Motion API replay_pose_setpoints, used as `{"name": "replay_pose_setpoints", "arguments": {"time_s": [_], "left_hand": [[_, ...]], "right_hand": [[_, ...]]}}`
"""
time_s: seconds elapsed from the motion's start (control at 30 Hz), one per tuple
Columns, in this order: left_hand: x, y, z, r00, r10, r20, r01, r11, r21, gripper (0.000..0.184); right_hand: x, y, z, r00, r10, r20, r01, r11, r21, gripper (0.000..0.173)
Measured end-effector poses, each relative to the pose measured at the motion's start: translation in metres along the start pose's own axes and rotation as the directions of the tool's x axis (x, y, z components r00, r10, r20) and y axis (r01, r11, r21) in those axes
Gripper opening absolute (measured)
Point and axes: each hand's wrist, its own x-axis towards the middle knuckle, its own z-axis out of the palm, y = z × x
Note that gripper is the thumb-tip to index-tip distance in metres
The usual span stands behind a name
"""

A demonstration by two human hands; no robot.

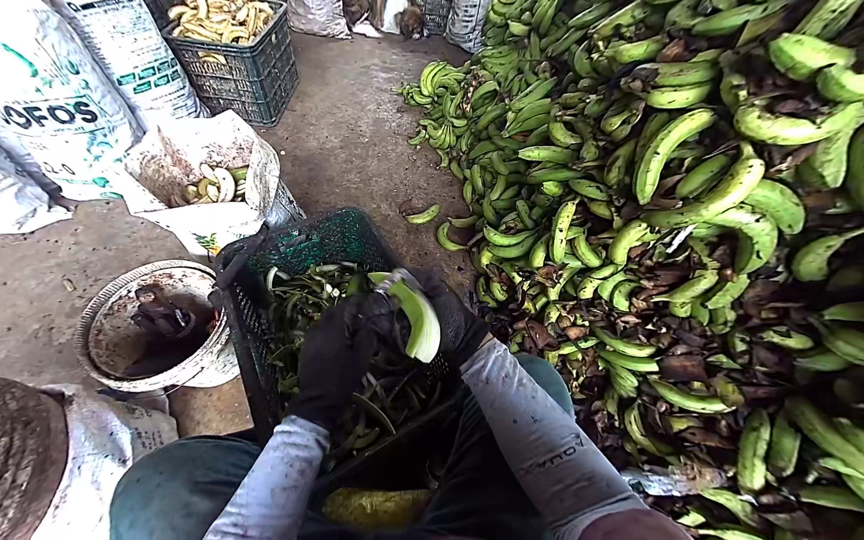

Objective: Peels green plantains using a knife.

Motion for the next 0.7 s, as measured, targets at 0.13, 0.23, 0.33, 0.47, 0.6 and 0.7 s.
{"name": "replay_pose_setpoints", "arguments": {"time_s": [0.13, 0.23, 0.33, 0.47, 0.6, 0.7], "left_hand": [[0.013, -0.022, -0.025, 0.971, -0.212, -0.11, 0.191, 0.965, -0.177, 0.043], [0.009, -0.029, -0.036, 0.977, -0.193, -0.088, 0.166, 0.955, -0.248, 0.042], [-0.008, -0.02, -0.03, 0.998, 0.01, 0.064, 0.01, 0.954, -0.301, 0.047], [-0.031, -0.002, -0.006, 0.947, 0.268, 0.176, -0.235, 0.953, -0.189, 0.063], [-0.024, 0.001, 0.011, 0.968, 0.218, 0.122, -0.209, 0.975, -0.077, 0.063], [-0.004, -0.007, 0.001, 0.996, 0.094, 0.007, -0.094, 0.995, -0.03, 0.052]], "right_hand": [[-0.001, 0.002, -0.003, 0.996, 0.0, 0.085, 0.004, 0.999, -0.051, 0.038], [0.005, 0.0, -0.02, 0.994, 0.03, 0.106, -0.04, 0.995, 0.086, 0.04], [0.004, -0.009, -0.024, 0.999, 0.034, 0.017, -0.037, 0.976, 0.215, 0.042], [-0.004, -0.012, -0.02, 0.995, -0.054, -0.079, 0.067, 0.982, 0.174, 0.041], [-0.004, -0.004, -0.013, 0.999, 0.013, -0.046, -0.006, 0.991, 0.132, 0.04], [-0.004, 0.0, -0.007, 0.998, 0.025, -0.057, -0.022, 0.999, 0.044, 0.041]]}}
